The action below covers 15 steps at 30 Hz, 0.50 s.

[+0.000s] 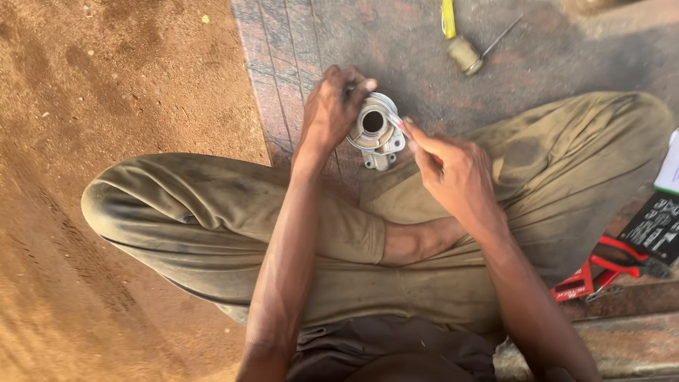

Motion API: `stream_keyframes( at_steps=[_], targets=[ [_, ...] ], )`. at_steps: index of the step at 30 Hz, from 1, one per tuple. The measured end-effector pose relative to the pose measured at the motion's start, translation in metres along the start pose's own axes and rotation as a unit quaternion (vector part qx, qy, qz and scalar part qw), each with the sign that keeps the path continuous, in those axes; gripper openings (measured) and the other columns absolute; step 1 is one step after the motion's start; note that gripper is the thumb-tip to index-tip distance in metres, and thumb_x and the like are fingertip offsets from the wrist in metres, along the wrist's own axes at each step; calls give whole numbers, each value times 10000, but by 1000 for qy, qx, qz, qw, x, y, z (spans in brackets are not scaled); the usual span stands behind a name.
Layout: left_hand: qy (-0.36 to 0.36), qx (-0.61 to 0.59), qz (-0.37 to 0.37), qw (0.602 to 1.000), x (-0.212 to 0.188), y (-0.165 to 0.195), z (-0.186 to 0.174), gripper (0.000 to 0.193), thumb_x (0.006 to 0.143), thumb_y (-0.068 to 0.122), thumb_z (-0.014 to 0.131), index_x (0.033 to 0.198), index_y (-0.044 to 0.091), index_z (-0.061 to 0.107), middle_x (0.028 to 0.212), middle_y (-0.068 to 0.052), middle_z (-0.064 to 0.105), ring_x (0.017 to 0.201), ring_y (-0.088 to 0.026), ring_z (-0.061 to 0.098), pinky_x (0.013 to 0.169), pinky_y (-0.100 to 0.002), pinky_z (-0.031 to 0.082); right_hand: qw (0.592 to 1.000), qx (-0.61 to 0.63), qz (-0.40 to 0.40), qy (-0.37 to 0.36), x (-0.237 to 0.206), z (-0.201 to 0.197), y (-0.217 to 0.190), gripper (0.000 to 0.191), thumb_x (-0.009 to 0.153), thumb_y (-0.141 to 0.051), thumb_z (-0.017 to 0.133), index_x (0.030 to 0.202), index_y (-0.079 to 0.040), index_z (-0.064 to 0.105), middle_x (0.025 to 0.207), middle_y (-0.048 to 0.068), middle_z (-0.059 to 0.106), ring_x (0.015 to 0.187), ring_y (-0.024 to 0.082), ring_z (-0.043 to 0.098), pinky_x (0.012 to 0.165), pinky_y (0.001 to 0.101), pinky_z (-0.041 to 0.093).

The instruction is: The person sits on the ground and scrapes old gasket material from an aluminum water pump housing using a small stick, working around the bore and mounting surface. They turn the housing repeatedly to reach different sides and later use pliers to grip a fitting on the part.

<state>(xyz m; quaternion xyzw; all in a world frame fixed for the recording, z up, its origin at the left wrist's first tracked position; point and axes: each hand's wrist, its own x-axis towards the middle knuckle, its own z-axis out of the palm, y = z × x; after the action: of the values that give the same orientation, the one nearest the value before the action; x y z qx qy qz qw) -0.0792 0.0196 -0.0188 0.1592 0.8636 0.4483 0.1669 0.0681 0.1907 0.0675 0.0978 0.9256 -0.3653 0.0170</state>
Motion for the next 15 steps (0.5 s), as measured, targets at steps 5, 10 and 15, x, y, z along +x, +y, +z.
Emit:
stream_keyframes(
  at_steps=[5,10,15],
  targets=[
    [-10,-37,30,999,10,-3,11,359,936,367,753,965,11,715,917,-169,724,866,-327,710,767,-438,553,999,23,-26,22,-17,2,6,421,963,-30,675,1363,-156,705,921,161,710,701,288,673,632,388,507],
    [-33,-37,34,998,13,4,9,342,917,363,771,989,28,760,950,-154,744,879,-302,732,792,-423,562,998,47,-34,41,-17,0,12,434,961,-15,658,1376,-138,692,953,129,734,703,259,680,645,379,512],
    [0,-89,-30,996,3,15,16,428,970,362,706,1249,39,681,1126,-162,758,1092,-279,750,961,-381,574,997,35,-20,58,-16,0,10,366,991,-46,708,1345,-141,702,947,128,730,696,257,676,616,377,494]
  ],
)
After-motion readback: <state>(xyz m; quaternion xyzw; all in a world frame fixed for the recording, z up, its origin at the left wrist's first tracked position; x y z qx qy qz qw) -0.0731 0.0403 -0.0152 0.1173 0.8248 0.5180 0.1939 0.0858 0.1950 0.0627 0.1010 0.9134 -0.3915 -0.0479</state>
